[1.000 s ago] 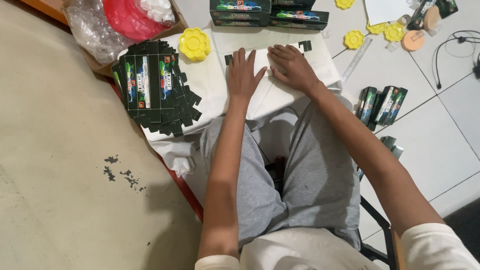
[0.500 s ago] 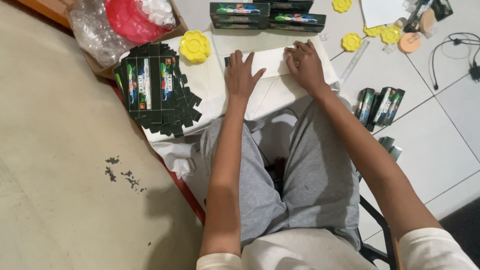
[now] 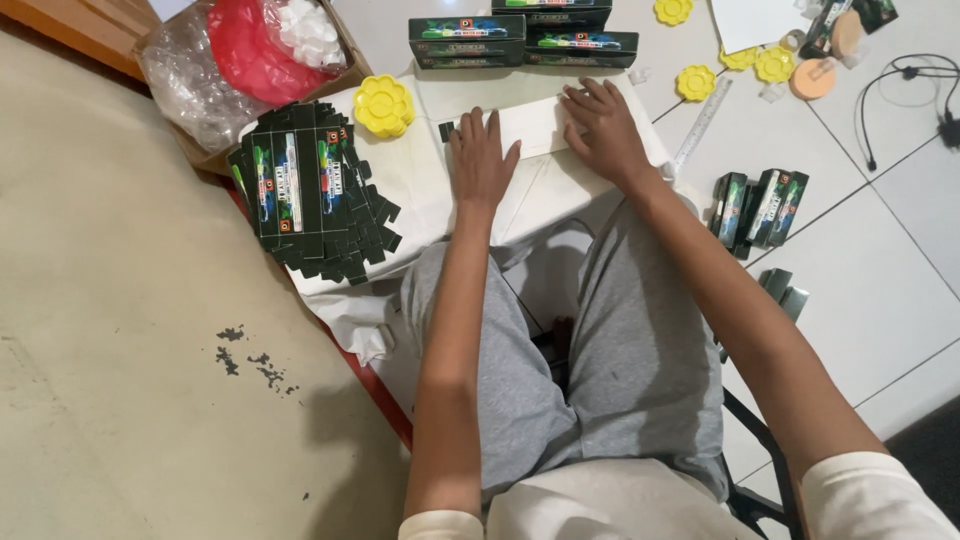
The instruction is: Folding flat cardboard templates into small rectangular boxes and stacking them on the floor.
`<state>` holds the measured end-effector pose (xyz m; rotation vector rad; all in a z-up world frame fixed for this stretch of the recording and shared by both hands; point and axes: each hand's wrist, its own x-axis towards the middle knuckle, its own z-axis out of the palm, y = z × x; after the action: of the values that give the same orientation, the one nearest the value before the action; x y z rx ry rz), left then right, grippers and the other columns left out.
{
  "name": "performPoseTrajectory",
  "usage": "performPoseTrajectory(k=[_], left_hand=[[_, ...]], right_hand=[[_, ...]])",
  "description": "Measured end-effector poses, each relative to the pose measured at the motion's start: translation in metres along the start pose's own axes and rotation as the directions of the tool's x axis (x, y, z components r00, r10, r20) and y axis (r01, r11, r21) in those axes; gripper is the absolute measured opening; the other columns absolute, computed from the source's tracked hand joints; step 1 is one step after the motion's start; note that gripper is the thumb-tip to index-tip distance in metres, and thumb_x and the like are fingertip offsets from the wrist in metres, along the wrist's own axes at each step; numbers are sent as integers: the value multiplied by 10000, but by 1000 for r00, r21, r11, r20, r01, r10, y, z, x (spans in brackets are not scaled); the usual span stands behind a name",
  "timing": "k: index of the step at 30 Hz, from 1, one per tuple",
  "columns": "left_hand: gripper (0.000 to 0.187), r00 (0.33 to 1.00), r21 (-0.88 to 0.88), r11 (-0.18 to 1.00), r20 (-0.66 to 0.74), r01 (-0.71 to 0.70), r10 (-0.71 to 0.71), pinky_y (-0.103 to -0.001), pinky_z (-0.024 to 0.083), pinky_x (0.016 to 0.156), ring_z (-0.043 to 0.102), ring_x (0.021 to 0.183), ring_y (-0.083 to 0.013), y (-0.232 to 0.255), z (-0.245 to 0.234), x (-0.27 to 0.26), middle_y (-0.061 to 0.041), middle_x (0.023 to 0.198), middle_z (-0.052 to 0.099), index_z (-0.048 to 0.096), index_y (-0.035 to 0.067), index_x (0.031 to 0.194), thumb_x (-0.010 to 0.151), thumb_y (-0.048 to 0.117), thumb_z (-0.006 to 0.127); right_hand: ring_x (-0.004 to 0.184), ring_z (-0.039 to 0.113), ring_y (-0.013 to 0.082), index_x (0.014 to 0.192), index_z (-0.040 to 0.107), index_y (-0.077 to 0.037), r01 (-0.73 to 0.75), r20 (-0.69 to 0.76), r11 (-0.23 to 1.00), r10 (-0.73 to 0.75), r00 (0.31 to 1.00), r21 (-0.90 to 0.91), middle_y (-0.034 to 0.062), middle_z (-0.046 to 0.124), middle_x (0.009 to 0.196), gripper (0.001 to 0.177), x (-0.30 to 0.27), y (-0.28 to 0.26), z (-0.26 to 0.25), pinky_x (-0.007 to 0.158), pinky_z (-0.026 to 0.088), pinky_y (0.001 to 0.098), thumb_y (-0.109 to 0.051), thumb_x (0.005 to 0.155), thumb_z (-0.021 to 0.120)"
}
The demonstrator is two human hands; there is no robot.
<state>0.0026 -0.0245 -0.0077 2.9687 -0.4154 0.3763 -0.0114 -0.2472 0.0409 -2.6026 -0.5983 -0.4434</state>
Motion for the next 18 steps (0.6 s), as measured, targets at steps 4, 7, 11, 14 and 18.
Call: performPoseTrajectory(k=[4,7,11,14,18], left_hand=[[586,999,-92,995,-5,-35,35,-464,364,1082,464,1346,-327,8,7,2,-170,1437,515,555,23,1403,932,350,676],[531,992,-155,980,7,-123,126,-499,343,1151,447,1407,-278,15,11,2,-101,1481,521,578,81,1400,880,148,662],[480,984,-196,964,-26,-179,177,-475,342,1111,467,1390,-264,21,13,3,-77,1495,534,553,100,1449,1026,326,541],[509,987,-195,968,-55,-161,153,-462,352,1103,492,1373,-268,26,23,5,-89,1486,548,555,56,1443,1055,381,493],[500,977,-171,970,-153,-171,146,-396,440,994,550,1261,-285,23,11,7,-142,1402,579,604,-10,1349,1019,362,548]], right_hand=[[1442,477,334,1368,694,27,47,55,997,-44,998,-55,147,678,1423,423,2,0,13,1248,213,567,-143,991,608],[1326,592,326,1294,711,70,103,101,995,-103,990,3,180,687,1380,395,6,-10,10,1146,419,435,-152,977,636],[1284,616,323,1245,736,76,85,55,995,-89,995,57,174,716,1326,353,8,-15,5,1105,452,420,-124,966,653],[1303,606,317,1262,725,85,75,70,996,-78,994,53,180,706,1346,378,9,-12,4,1123,442,418,-134,962,650],[1326,584,334,1273,713,100,21,75,990,-32,997,142,196,692,1357,383,8,-13,4,1132,434,421,-82,943,642]])
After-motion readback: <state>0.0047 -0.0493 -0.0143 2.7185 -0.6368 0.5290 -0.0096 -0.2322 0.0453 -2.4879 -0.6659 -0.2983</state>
